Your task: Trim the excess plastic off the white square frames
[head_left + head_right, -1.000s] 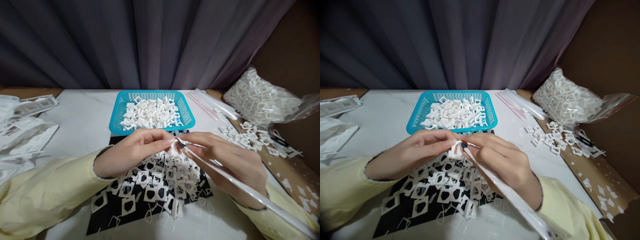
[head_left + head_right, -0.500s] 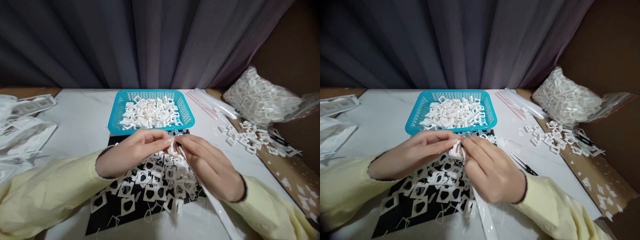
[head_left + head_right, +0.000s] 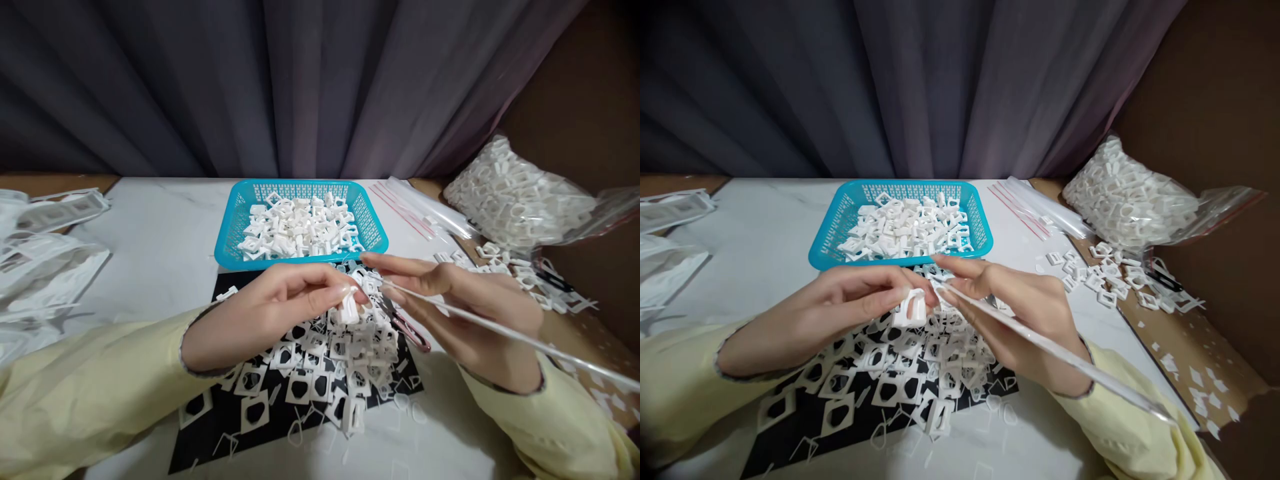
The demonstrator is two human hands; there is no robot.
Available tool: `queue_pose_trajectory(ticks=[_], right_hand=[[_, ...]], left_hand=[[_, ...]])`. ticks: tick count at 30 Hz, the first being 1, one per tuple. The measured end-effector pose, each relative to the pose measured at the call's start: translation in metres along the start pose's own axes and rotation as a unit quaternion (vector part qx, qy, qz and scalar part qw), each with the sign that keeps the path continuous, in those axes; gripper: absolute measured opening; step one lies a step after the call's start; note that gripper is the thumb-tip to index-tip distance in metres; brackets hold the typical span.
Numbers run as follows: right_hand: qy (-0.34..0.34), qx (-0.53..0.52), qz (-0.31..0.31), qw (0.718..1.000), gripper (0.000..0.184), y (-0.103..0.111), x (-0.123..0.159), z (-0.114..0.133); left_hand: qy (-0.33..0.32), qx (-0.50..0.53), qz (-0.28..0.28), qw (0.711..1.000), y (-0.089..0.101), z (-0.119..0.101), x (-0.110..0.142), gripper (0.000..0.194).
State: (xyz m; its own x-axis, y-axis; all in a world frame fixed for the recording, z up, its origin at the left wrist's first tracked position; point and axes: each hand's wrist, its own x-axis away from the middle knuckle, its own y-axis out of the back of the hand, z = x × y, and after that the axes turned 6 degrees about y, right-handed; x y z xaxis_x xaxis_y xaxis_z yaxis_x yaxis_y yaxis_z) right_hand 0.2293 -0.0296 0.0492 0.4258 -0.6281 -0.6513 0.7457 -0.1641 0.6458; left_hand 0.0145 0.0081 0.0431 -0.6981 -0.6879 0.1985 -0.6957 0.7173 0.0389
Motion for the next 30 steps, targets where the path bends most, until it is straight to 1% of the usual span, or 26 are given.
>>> queue_pose_trajectory(ticks=[2,5,9,13,17,20,23,25,30], right_hand=[[0.006,-0.028,0.014,1.000,0.011,0.002,-0.001,0.004],[0.019,-0.049,0.021,0.998,0.012,0.000,-0.001,0.008],[0.013,-0.051,0.042,0.998,0.016,-0.005,-0.001,0.012],[0.000,-0.054,0.050,0.997,0.020,-0.007,0.002,0.014],[0.013,-0.054,0.065,0.996,0.016,-0.006,0.005,0.013],[0.049,0.008,0.095,0.994,0.016,-0.008,0.004,0.012],[0.132,0.086,0.104,0.982,0.023,-0.015,0.005,0.008],[0.177,0.104,0.092,0.974,0.023,-0.021,0.007,0.006],[0.204,0.116,0.071,0.970,0.020,-0.036,0.011,-0.001]], left_hand=[[0.008,-0.004,-0.005,1.000,0.001,0.001,0.000,0.019],[0.021,-0.010,-0.008,1.000,0.001,0.004,0.001,0.021],[0.020,-0.011,-0.007,1.000,0.001,0.005,0.002,0.023],[0.019,-0.004,-0.002,1.000,0.001,0.005,0.001,0.023],[0.030,-0.008,-0.005,1.000,0.001,0.006,0.001,0.022],[0.037,-0.004,-0.010,0.999,0.001,0.007,0.001,0.023],[0.048,0.008,-0.017,0.999,0.000,0.007,-0.001,0.023],[0.054,0.017,-0.020,0.998,0.000,0.007,-0.003,0.022],[0.058,0.040,-0.030,0.997,0.001,0.008,-0.009,0.020]])
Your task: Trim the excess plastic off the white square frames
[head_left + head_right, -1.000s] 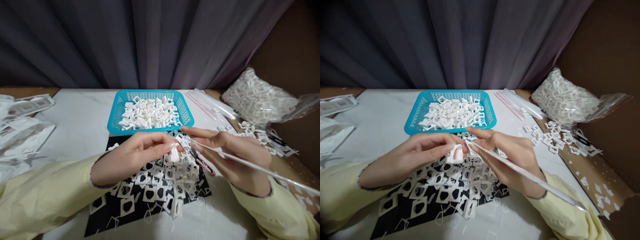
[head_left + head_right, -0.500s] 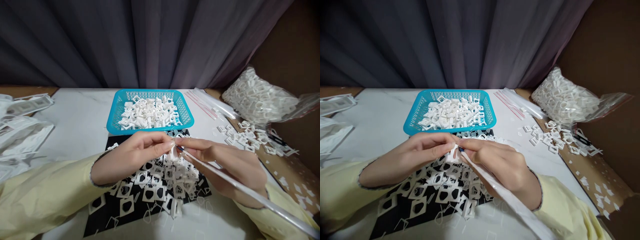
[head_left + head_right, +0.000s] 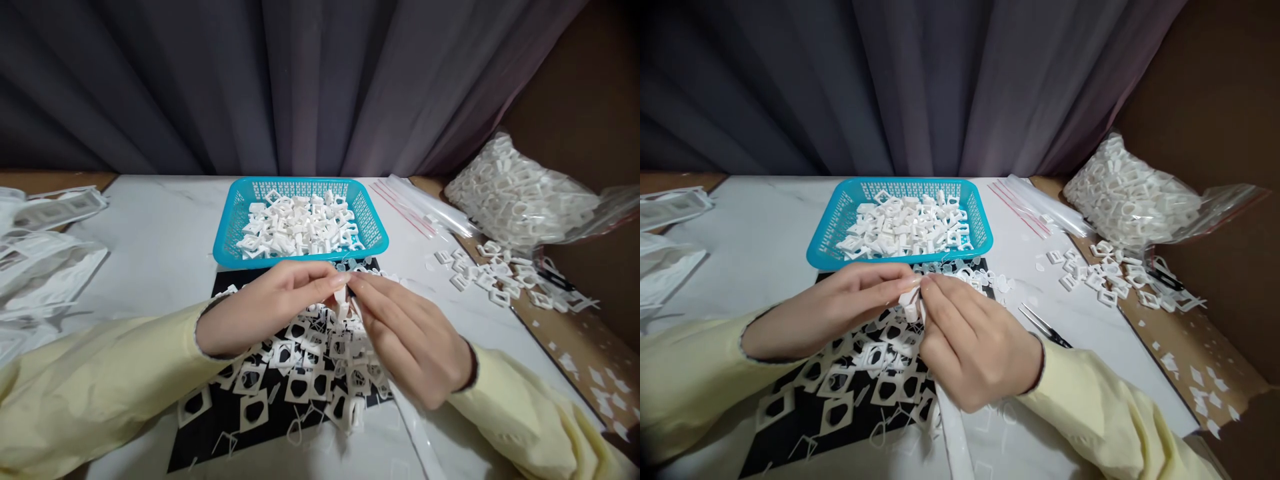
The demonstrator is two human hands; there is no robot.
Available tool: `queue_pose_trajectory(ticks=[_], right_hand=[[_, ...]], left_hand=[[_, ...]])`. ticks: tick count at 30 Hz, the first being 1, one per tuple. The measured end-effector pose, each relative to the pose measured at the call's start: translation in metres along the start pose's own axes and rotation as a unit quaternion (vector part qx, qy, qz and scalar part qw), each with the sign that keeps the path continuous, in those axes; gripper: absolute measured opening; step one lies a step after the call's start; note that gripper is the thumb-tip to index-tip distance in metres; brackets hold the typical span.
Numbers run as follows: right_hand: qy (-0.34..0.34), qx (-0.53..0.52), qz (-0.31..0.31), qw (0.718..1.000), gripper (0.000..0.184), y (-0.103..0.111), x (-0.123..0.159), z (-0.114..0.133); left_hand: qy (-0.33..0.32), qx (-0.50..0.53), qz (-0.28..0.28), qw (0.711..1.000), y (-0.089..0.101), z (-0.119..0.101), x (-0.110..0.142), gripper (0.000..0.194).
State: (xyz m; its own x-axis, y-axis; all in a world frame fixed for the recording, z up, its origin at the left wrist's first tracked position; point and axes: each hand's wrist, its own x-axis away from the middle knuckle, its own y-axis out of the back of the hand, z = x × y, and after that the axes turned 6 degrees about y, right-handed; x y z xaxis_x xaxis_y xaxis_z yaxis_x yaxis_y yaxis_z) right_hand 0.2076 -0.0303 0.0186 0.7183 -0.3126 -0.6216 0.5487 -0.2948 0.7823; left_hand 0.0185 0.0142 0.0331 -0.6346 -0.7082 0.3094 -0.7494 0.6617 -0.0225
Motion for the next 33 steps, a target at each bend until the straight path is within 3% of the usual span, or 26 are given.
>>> queue_pose_trajectory(ticks=[3,6,8,11,16,21,33], right_hand=[[-0.011,0.047,-0.024,0.999,0.024,-0.001,0.002,-0.008],[-0.082,0.111,-0.063,0.988,0.023,0.009,0.003,-0.020],[-0.159,0.139,-0.090,0.973,0.012,0.020,0.002,-0.023],[-0.220,0.084,-0.068,0.969,0.012,0.037,-0.001,-0.018],[-0.223,-0.080,0.014,0.972,0.013,0.053,-0.007,-0.006],[-0.204,-0.153,0.022,0.967,0.012,0.049,-0.008,-0.003],[-0.189,-0.164,0.021,0.968,0.019,0.040,-0.007,0.002]], left_hand=[[0.033,0.023,0.063,0.997,-0.005,0.005,-0.001,0.021],[0.104,-0.014,0.151,0.983,-0.012,0.010,0.001,0.030],[0.076,-0.044,0.106,0.990,-0.014,0.010,0.003,0.030],[0.020,-0.017,0.046,0.999,-0.010,0.004,0.005,0.027],[0.017,-0.007,0.036,0.999,-0.006,0.001,0.007,0.024],[-0.003,-0.013,0.028,1.000,-0.007,0.002,0.010,0.022],[-0.027,-0.043,0.025,0.998,-0.005,0.002,0.010,0.023]])
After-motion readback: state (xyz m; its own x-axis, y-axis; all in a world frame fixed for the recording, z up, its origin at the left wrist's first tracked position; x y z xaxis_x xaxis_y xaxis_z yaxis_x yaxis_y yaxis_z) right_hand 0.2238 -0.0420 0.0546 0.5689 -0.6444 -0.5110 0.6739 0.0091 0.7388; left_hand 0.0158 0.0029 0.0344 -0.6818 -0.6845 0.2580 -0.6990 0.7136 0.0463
